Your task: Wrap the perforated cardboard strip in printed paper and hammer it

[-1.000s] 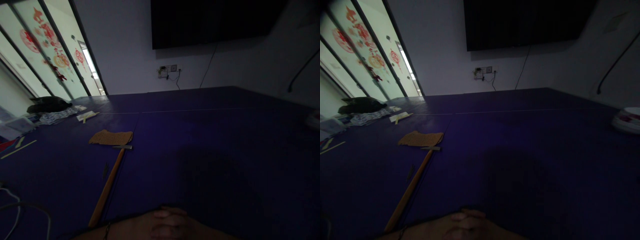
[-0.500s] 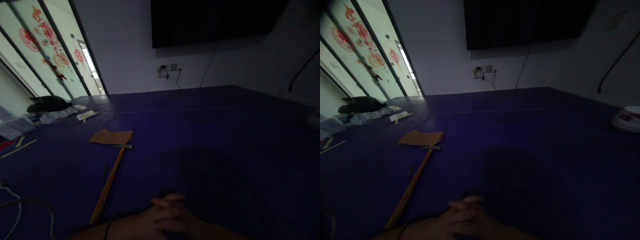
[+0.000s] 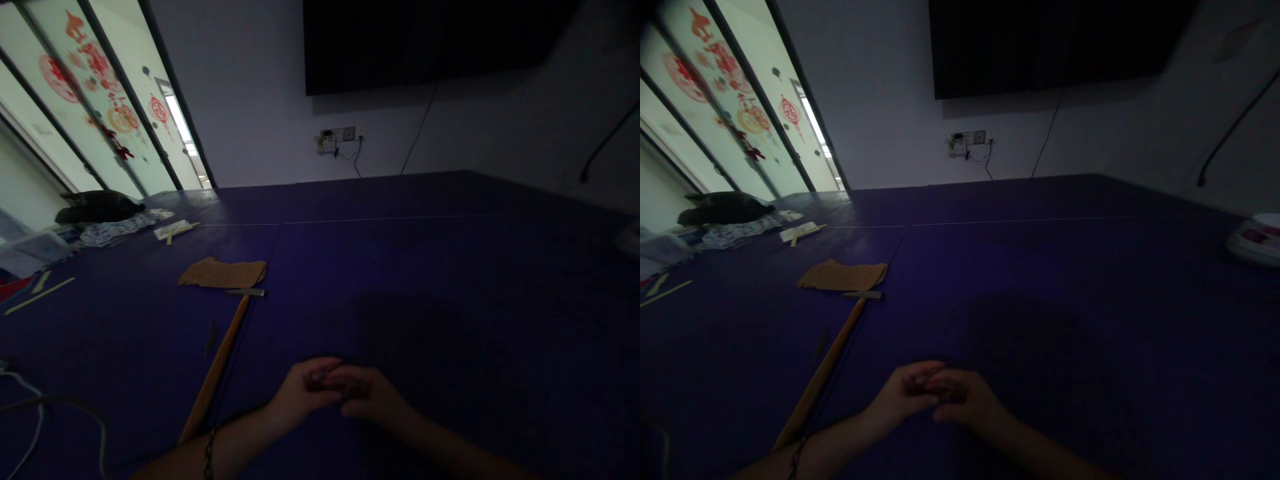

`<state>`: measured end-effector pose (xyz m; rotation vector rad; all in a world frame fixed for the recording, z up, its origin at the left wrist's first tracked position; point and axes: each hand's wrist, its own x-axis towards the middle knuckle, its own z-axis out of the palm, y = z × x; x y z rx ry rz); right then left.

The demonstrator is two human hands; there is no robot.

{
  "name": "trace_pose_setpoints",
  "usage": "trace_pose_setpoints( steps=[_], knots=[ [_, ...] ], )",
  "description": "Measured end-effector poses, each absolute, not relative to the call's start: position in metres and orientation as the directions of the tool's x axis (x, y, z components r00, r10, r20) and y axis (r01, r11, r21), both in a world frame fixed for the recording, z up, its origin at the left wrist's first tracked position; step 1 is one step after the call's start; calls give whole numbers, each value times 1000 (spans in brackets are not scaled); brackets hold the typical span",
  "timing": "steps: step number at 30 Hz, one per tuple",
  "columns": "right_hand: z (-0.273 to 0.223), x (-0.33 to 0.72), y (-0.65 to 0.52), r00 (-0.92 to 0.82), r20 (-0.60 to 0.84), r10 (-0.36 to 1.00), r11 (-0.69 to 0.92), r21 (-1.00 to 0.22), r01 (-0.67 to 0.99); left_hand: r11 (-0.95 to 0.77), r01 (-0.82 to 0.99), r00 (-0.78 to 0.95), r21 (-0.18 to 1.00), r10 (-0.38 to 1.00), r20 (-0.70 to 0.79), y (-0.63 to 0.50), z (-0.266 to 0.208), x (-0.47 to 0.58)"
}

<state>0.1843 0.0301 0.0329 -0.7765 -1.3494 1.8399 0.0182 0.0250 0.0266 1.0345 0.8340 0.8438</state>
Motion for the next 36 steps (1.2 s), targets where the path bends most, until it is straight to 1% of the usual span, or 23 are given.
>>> trace_pose_setpoints(
  steps=[4,12,19,23,32,36],
  knots=[
    [31,183,26,-549,-57,834,-189,-964,-187,259,-170,433,951,886,-164,23,29,19],
    [31,182,26,-553,-54,831,-161,-976,-146,119,-38,485,992,870,-86,20,36,22],
    [30,182,25,-551,-42,834,-120,-987,-106,110,-12,507,994,857,-88,21,40,21],
    [31,183,25,-552,-50,832,-125,-987,-99,87,-17,534,996,843,-64,21,40,22],
    [34,182,24,-545,-54,836,-117,-990,-80,57,31,519,998,852,-64,22,42,24],
    [33,181,23,-531,-35,847,-116,-986,-120,19,59,510,998,859,-46,22,42,24]
  ],
)
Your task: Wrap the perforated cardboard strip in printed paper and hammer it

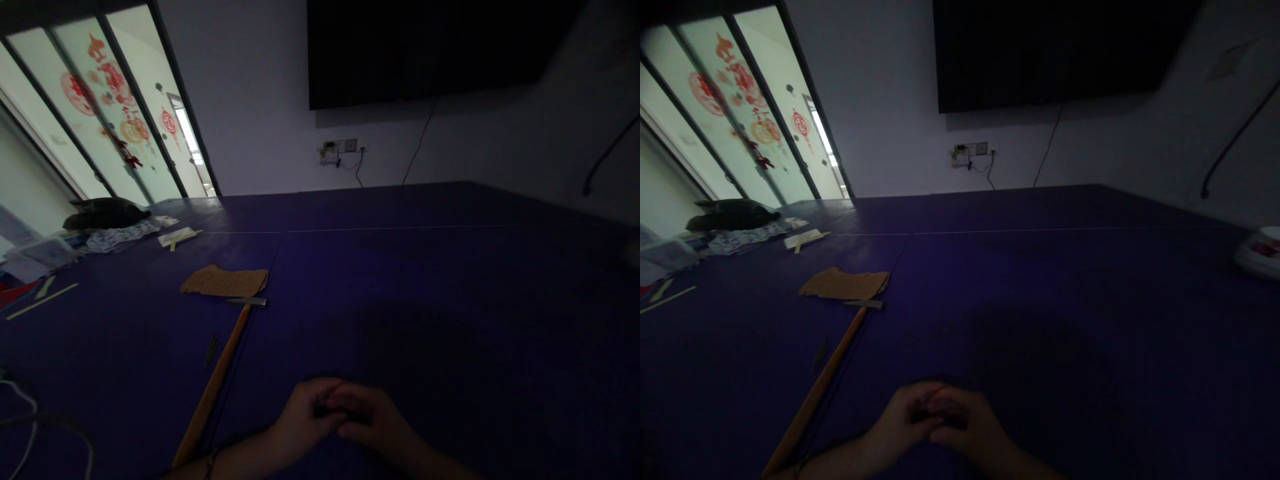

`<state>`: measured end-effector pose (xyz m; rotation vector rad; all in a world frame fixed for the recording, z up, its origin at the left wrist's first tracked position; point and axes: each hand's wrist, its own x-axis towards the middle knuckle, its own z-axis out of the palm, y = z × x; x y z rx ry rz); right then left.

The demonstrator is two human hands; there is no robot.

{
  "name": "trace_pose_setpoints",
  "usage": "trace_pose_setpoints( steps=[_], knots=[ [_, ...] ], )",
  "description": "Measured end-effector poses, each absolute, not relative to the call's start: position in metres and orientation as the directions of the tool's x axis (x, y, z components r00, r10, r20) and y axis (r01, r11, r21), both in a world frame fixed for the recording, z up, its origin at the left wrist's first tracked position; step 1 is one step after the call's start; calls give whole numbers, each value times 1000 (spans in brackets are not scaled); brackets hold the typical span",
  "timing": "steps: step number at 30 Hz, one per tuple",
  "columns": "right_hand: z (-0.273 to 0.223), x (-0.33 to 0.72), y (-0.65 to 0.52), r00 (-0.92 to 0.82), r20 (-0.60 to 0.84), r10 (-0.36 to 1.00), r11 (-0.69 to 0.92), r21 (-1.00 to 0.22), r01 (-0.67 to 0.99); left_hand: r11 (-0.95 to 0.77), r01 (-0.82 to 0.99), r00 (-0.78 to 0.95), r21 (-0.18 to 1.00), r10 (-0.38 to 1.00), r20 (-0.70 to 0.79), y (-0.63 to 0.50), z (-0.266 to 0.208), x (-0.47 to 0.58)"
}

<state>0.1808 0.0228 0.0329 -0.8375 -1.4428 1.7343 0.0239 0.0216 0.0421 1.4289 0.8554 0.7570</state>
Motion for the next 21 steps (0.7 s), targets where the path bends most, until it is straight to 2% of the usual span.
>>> trace_pose_setpoints(
  steps=[7,21],
  knots=[
    [26,181,22,-522,-11,853,-65,-994,-85,-11,137,483,990,874,-57,22,39,23],
    [28,182,20,-519,21,855,-1,-999,-43,-7,115,474,993,879,-49,19,48,25]
  ],
)
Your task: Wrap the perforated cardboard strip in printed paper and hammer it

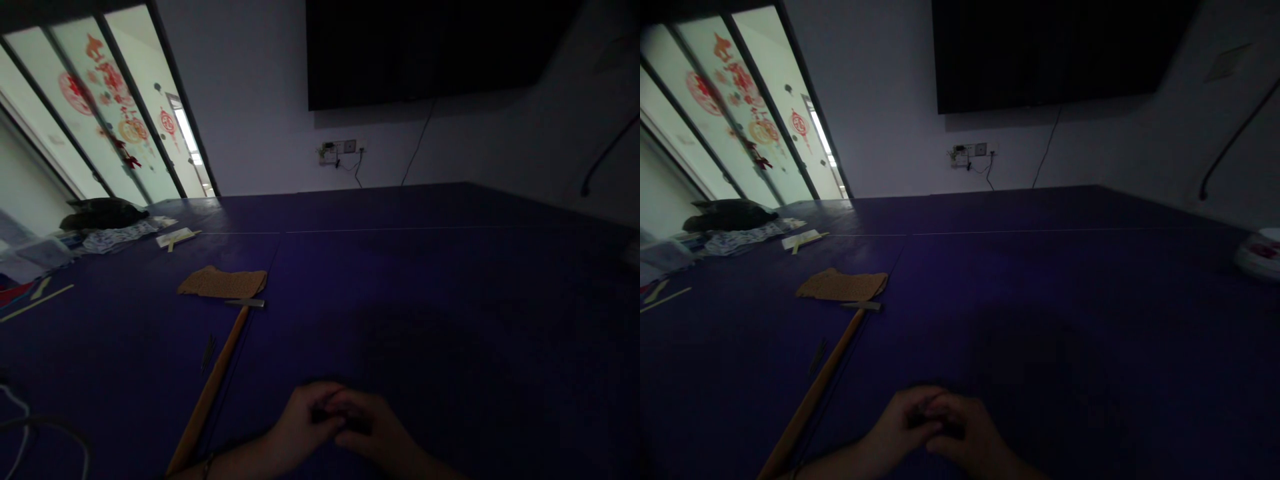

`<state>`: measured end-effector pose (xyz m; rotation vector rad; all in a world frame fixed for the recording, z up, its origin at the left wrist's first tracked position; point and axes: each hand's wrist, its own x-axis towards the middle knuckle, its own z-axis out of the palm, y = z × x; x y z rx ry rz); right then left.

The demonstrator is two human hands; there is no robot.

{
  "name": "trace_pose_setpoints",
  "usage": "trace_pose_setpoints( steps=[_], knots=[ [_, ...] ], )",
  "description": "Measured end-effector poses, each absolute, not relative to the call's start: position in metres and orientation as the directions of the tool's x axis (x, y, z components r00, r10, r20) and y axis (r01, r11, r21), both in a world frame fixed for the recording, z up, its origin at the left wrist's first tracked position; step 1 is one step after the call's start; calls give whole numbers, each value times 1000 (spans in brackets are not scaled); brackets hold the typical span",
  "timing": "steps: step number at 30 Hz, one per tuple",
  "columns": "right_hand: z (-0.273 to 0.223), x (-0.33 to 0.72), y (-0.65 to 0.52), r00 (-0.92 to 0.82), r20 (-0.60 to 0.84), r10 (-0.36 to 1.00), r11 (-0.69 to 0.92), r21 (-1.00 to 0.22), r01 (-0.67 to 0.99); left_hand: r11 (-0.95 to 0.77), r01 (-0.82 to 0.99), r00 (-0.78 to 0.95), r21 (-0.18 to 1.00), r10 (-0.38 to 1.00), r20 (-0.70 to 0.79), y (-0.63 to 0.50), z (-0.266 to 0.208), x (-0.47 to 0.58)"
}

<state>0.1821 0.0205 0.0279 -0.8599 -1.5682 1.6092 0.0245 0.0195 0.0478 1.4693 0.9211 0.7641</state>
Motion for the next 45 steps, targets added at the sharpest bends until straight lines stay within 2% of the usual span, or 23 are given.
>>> trace_pose_setpoints(
  steps=[13,31,45],
  knots=[
    [19,184,21,-534,26,845,28,-1000,-5,-36,127,487,991,873,-31,20,33,22],
    [33,181,18,-503,80,860,124,-991,55,-79,184,476,980,879,-18,20,37,22],
    [34,184,18,-496,74,865,136,-987,90,-95,188,503,978,864,-12,20,49,23]
  ],
)
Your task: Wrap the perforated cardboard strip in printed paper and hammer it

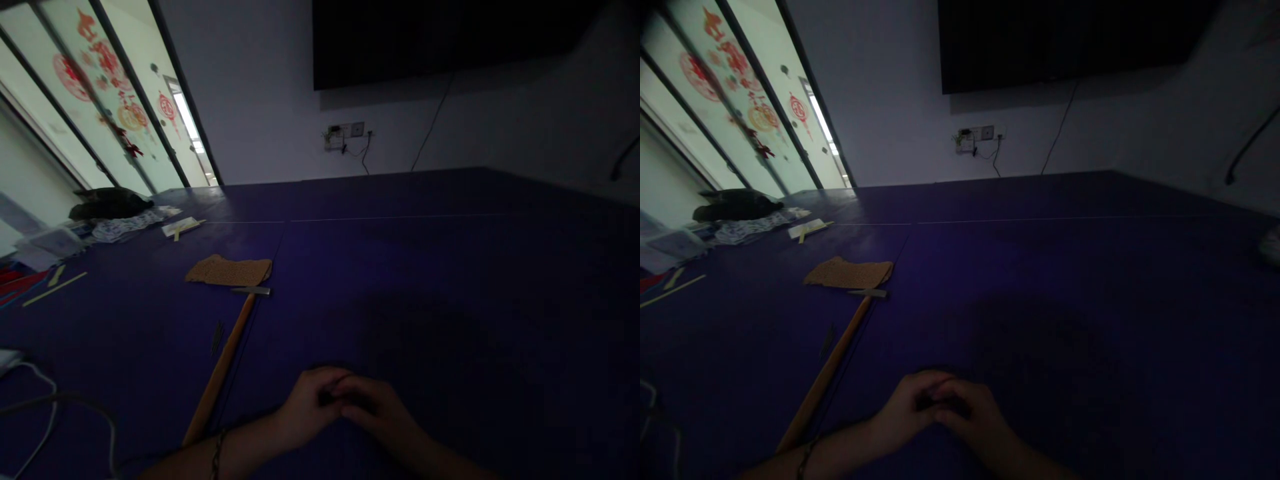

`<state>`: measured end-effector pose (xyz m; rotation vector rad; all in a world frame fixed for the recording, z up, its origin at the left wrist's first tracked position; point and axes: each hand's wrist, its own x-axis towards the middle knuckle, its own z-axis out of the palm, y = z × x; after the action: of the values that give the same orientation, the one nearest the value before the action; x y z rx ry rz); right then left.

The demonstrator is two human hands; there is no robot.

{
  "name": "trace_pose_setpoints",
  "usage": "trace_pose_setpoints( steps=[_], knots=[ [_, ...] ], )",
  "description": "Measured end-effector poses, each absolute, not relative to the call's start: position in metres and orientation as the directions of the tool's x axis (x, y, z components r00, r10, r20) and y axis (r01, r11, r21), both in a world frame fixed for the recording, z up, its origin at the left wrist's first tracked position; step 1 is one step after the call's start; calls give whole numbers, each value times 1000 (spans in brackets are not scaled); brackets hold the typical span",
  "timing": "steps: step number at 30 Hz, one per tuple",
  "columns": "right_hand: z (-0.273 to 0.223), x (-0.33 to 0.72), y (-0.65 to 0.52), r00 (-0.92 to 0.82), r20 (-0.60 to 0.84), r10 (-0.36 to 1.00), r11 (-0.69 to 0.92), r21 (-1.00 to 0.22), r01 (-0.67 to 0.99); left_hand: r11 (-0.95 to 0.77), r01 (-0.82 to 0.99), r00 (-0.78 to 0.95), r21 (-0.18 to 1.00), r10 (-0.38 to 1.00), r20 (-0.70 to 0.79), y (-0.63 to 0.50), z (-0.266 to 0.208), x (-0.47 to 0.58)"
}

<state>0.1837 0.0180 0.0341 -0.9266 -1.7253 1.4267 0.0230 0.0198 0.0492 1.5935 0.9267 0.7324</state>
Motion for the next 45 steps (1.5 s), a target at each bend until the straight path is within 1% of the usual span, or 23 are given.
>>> trace_pose_setpoints(
  steps=[9,15,19,26,36,45],
  knots=[
    [38,180,16,-467,75,881,146,-982,119,-106,222,490,969,872,-17,19,53,25],
    [37,181,16,-455,82,887,163,-976,144,-160,241,499,957,866,20,19,51,25],
    [38,182,16,-476,82,875,175,-972,154,-192,254,504,948,863,39,18,50,24],
    [38,183,16,-483,96,870,209,-960,185,-193,256,504,947,863,40,18,53,26],
    [41,181,16,-490,76,868,182,-968,172,-192,247,524,950,851,35,18,49,23],
    [38,181,16,-474,91,876,200,-962,184,-202,247,513,948,857,48,18,49,23]
  ],
)
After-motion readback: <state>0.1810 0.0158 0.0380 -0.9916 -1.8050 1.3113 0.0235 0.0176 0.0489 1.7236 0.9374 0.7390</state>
